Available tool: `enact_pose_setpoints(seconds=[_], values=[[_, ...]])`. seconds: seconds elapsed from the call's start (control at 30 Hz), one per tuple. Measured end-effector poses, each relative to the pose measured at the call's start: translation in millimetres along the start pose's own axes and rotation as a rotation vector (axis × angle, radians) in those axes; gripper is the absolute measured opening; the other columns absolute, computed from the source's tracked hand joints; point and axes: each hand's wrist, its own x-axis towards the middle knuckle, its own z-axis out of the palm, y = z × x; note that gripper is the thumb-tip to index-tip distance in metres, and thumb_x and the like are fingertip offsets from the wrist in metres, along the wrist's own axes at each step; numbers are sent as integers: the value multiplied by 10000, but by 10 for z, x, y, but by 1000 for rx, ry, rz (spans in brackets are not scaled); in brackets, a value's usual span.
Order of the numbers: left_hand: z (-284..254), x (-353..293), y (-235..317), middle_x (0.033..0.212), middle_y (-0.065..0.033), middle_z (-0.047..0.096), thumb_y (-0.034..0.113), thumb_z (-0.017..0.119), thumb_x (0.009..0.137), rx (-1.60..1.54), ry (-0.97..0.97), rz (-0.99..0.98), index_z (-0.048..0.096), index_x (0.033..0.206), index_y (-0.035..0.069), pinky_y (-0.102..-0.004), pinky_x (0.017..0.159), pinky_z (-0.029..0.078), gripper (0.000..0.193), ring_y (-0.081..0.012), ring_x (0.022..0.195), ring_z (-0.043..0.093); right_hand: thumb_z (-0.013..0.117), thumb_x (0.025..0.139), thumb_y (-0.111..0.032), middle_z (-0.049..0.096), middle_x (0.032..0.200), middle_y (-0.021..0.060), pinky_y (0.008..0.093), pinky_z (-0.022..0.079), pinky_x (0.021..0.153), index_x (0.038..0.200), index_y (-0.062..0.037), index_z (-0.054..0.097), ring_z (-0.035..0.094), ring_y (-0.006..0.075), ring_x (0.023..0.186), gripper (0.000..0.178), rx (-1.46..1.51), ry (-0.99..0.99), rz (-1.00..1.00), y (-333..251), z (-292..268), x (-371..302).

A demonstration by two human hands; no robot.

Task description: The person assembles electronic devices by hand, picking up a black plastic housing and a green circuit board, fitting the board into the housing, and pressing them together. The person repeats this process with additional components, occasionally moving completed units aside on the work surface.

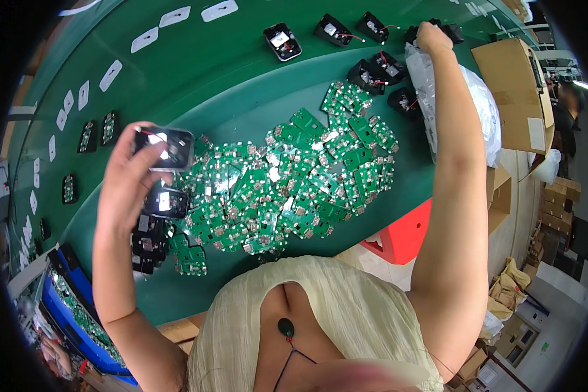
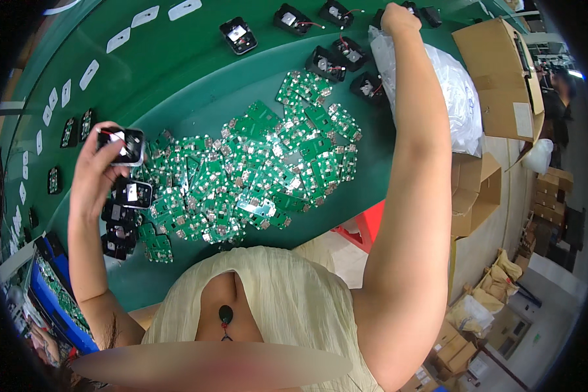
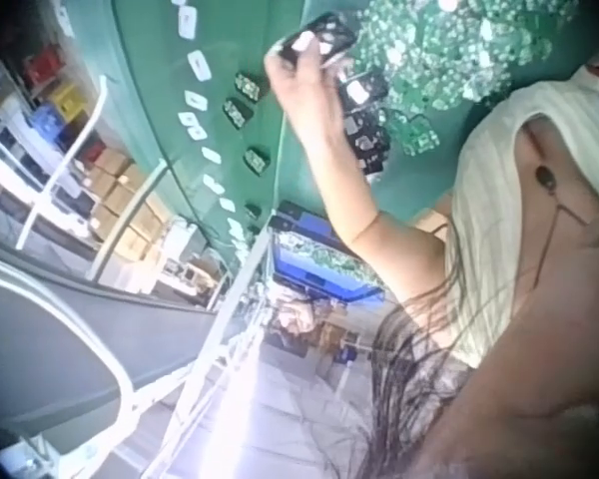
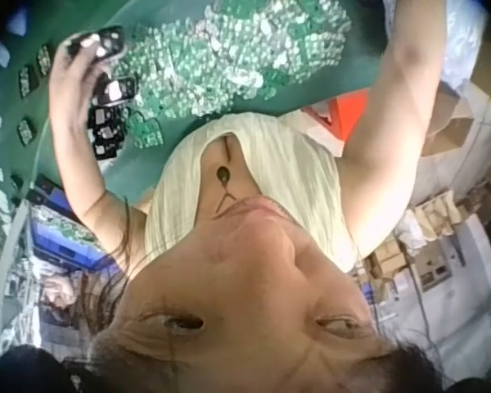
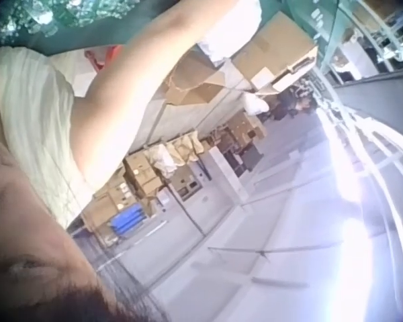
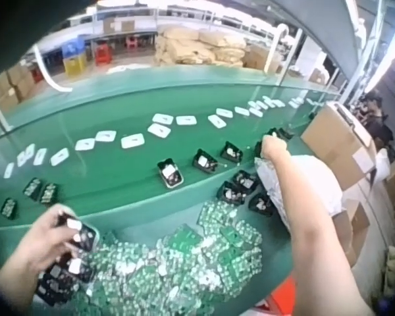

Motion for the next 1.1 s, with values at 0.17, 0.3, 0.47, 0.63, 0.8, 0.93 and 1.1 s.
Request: enact_pose_setpoints(seconds=[0.17,0.3,0.47,0.63,0.8,0.93,1.1], values=[[422,-365,-205,1072,-106,535,9,506,849,-239,-182,-20,459,1170,11,-326,761,519,324,-182,944,571,541,814,-236,624,1003,135,391,480,759,1034,-135,589,606,298,911,246,204,389,-271,-252,-229,-438],[587,-484,-452,1078,-115,540,6,495,862,-340,-167,4,414,1202,6,-332,850,486,349,-206,985,564,638,766,-178,605,862,62,274,455,681,1034,-91,599,576,177,746,284,1143,259,-772,-1036,-576,-1716],[809,-516,-693,1037,-76,535,17,525,857,-251,-152,132,417,1177,2,-280,847,452,338,-137,956,541,712,648,-301,535,804,62,350,443,647,1058,-112,592,531,245,736,468,1218,113,-1048,-1331,-790,-3093],[874,-654,-861,1041,-52,517,0,494,864,-222,-183,186,425,1170,21,-258,841,425,315,-112,979,504,699,682,-211,543,756,56,325,414,562,876,-83,639,530,221,660,239,1239,286,-1237,-1517,-615,-3509],[795,-765,-939,1077,-77,519,10,494,852,-363,-160,-25,438,1166,14,-302,829,464,319,-157,984,529,651,728,-88,561,762,68,328,428,585,810,-58,606,535,236,679,99,1377,229,-1086,-1427,-510,-3530],[735,-794,-946,1074,-97,525,0,500,840,-418,-122,-49,441,1164,12,-315,806,490,330,-176,961,557,660,730,-119,558,786,75,332,443,613,885,-48,595,539,250,711,183,1307,199,-903,-1251,-467,-3365],[798,-786,-996,1073,-99,513,-55,519,813,-320,-41,30,420,1174,11,-294,818,476,381,-158,931,568,683,703,-163,566,970,92,360,437,766,976,-28,603,520,252,918,315,731,351,-652,-1166,-222,-2950]])
